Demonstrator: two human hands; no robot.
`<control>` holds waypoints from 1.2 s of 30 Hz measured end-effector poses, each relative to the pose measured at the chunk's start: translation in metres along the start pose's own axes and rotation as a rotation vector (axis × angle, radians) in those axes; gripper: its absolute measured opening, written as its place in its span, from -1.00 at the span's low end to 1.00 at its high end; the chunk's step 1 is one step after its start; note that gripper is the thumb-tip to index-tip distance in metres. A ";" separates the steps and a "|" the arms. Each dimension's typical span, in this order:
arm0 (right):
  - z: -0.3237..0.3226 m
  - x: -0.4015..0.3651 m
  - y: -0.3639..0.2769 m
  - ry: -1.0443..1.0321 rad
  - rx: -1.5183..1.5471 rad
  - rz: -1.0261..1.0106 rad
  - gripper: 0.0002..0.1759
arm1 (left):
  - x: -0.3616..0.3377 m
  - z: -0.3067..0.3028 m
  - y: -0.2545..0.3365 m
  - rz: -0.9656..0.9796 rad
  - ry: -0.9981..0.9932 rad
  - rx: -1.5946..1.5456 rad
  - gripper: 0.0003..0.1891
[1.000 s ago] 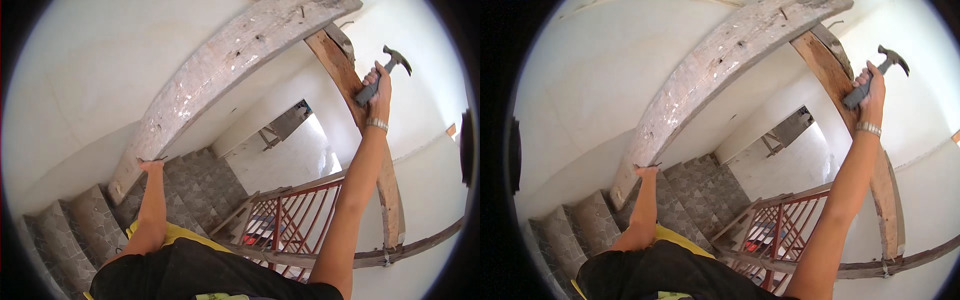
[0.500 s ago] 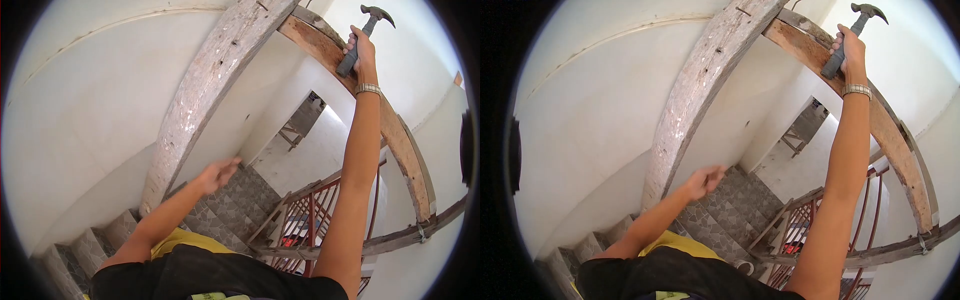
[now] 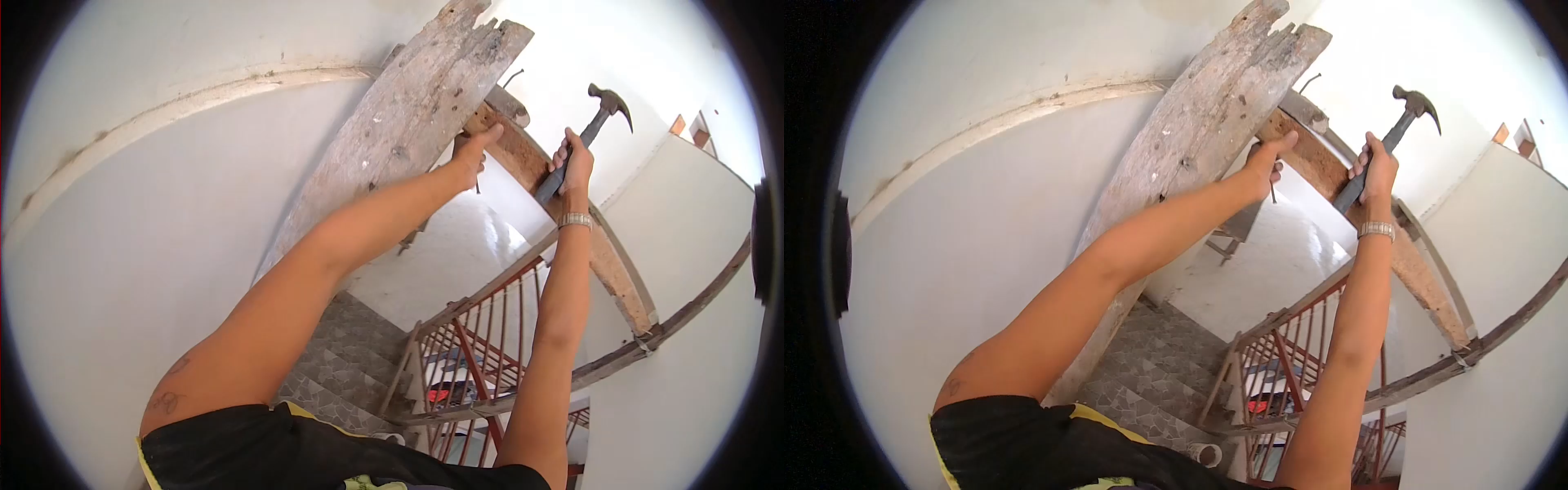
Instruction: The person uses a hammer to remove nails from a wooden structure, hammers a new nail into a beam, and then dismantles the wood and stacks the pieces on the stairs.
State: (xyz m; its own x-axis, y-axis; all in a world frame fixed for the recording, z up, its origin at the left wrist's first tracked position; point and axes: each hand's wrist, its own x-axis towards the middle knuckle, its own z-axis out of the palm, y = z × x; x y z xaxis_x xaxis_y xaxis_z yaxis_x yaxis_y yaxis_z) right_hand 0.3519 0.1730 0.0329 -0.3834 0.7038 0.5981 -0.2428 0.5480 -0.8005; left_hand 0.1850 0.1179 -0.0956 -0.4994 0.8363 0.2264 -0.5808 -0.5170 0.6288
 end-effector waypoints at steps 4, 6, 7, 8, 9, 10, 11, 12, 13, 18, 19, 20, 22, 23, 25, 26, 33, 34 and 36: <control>0.009 -0.004 0.002 0.069 -0.092 -0.019 -0.71 | 0.004 0.012 -0.002 0.002 0.141 -0.071 -0.26; 0.014 -0.005 -0.001 0.060 -0.135 -0.034 -0.73 | -0.008 0.013 0.004 0.105 0.091 -0.126 0.06; 0.019 -0.008 -0.003 0.053 -0.191 -0.036 -0.73 | -0.002 0.009 0.000 0.054 0.095 -0.112 0.07; 0.022 -0.010 -0.005 0.051 -0.240 -0.046 -0.73 | 0.005 0.008 -0.004 0.006 0.091 -0.092 0.08; 0.023 -0.013 -0.009 0.055 -0.285 -0.060 -0.72 | 0.012 0.009 -0.009 -0.040 0.081 -0.066 0.09; 0.030 -0.025 -0.019 0.035 -0.314 -0.051 -0.73 | 0.008 0.008 -0.009 -0.023 0.047 -0.069 0.09; 0.035 -0.040 -0.027 -0.001 -0.250 -0.073 -0.74 | 0.005 0.006 -0.008 0.033 -0.007 -0.040 0.09; 0.043 -0.062 -0.037 -0.040 -0.185 -0.092 -0.74 | -0.002 0.004 -0.004 0.088 -0.057 -0.009 0.10; 0.047 -0.085 -0.039 -0.068 -0.127 -0.104 -0.75 | -0.010 0.004 -0.004 0.130 -0.112 0.020 0.10; 0.053 -0.158 0.003 -0.114 -0.469 -0.495 -0.71 | 0.002 0.006 -0.007 -0.035 -0.087 0.069 -0.13; 0.057 -0.164 0.012 -0.134 -0.503 -0.465 -0.69 | 0.009 0.002 -0.013 -0.002 -0.129 0.060 -0.18; 0.061 -0.162 0.015 -0.182 -0.597 -0.383 -0.66 | 0.017 -0.002 -0.018 -0.032 -0.122 0.095 -0.30; 0.083 -0.167 -0.008 -0.270 -0.716 -0.054 -0.63 | 0.034 -0.003 -0.034 -0.071 -0.129 0.028 -0.31; 0.084 -0.172 -0.020 -0.244 -0.675 -0.042 -0.63 | 0.042 -0.002 -0.037 -0.088 -0.150 0.021 -0.29; 0.084 -0.177 -0.038 -0.200 -0.592 -0.031 -0.64 | 0.001 -0.001 -0.015 -0.025 -0.143 0.101 -0.16; 0.081 -0.185 -0.048 -0.141 -0.521 -0.104 -0.65 | 0.000 0.000 -0.012 -0.011 -0.155 0.126 -0.12; 0.081 -0.223 -0.121 -0.315 -0.082 -1.079 -0.79 | 0.007 0.002 -0.014 -0.001 -0.125 0.129 -0.16; 0.083 -0.213 -0.100 -0.321 -0.172 -1.132 -0.76 | 0.006 0.004 -0.015 0.003 -0.128 0.127 -0.19; 0.087 -0.179 -0.040 -0.230 -0.940 -0.396 -0.68 | 0.030 0.003 -0.030 -0.042 -0.131 0.097 -0.23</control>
State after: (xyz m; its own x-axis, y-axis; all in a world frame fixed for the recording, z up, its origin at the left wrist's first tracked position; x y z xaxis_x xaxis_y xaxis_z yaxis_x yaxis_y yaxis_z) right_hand 0.3528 -0.0142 -0.0449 -0.6122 0.3477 0.7101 0.3649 0.9210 -0.1363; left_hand 0.1890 0.1590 -0.1052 -0.3843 0.8766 0.2895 -0.5317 -0.4665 0.7069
